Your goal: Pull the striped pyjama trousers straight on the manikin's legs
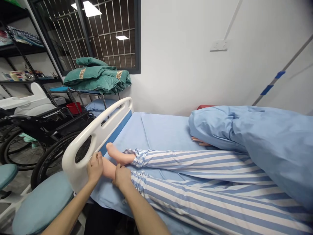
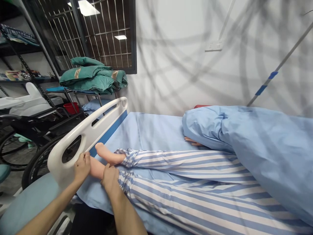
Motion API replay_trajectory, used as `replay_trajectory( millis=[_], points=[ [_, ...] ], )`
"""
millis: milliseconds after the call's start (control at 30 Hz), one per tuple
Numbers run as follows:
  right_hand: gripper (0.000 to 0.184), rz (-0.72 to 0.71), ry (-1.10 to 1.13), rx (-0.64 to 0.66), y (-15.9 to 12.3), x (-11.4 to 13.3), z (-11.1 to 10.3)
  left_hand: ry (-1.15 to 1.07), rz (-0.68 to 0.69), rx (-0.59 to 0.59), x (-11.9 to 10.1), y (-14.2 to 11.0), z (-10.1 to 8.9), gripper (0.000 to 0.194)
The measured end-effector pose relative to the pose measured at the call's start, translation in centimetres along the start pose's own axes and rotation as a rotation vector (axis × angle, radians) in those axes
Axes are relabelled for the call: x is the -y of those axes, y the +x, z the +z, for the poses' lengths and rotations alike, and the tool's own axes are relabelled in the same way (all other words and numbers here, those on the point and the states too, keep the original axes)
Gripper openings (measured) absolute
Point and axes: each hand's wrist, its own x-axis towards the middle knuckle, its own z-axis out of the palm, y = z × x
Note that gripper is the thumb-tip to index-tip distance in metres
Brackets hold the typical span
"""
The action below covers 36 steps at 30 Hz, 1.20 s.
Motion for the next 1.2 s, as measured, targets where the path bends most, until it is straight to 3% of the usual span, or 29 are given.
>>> replay_trajectory(
  millis=[133, 300, 433, 633, 733, 867, 1067, 1200],
  points=[
    [0.069, 0.020, -0.032, 0.021, -0.4, 0.1, -0.5, 0.218, 0.104, 0.042, 0.2, -0.1, -0.6, 0.041],
    [0.067, 0.014, -0.024, 0.025, -0.4, 0.2, -0.7, 0.532, 0.369, 0.299, -0.9, 2.2, -2.2, 0.041],
    [0.067, -0.004, -0.022, 0.014, -0.5, 0.2, -0.7, 0.596, 0.537, 0.498, -2.3, 3.6, -2.8, 0.040],
    [0.066, -0.015, -0.023, -0.005, -0.7, 0.1, -0.9, 0.611, 0.701, 0.665, -3.6, 3.8, -2.0, 0.037],
    [0.064, -0.006, -0.019, -0.028, -0.7, 0.1, -0.8, 0.548, 0.659, 0.622, -3.0, 3.7, -1.4, 0.038],
    [0.063, -0.001, -0.036, -0.042, -0.6, 0.1, -0.3, 0.504, 0.521, 0.467, -1.9, 3.1, -0.8, 0.045],
    [0.062, -0.013, -0.043, -0.051, -0.7, 0.0, 0.0, 0.383, 0.220, 0.166, -1.8, 2.0, -0.8, 0.041],
    [0.061, -0.006, -0.041, -0.042, -0.9, 0.0, -0.4, 0.245, 0.006, 0.111, -1.3, 1.6, -0.7, 0.038]
  ],
)
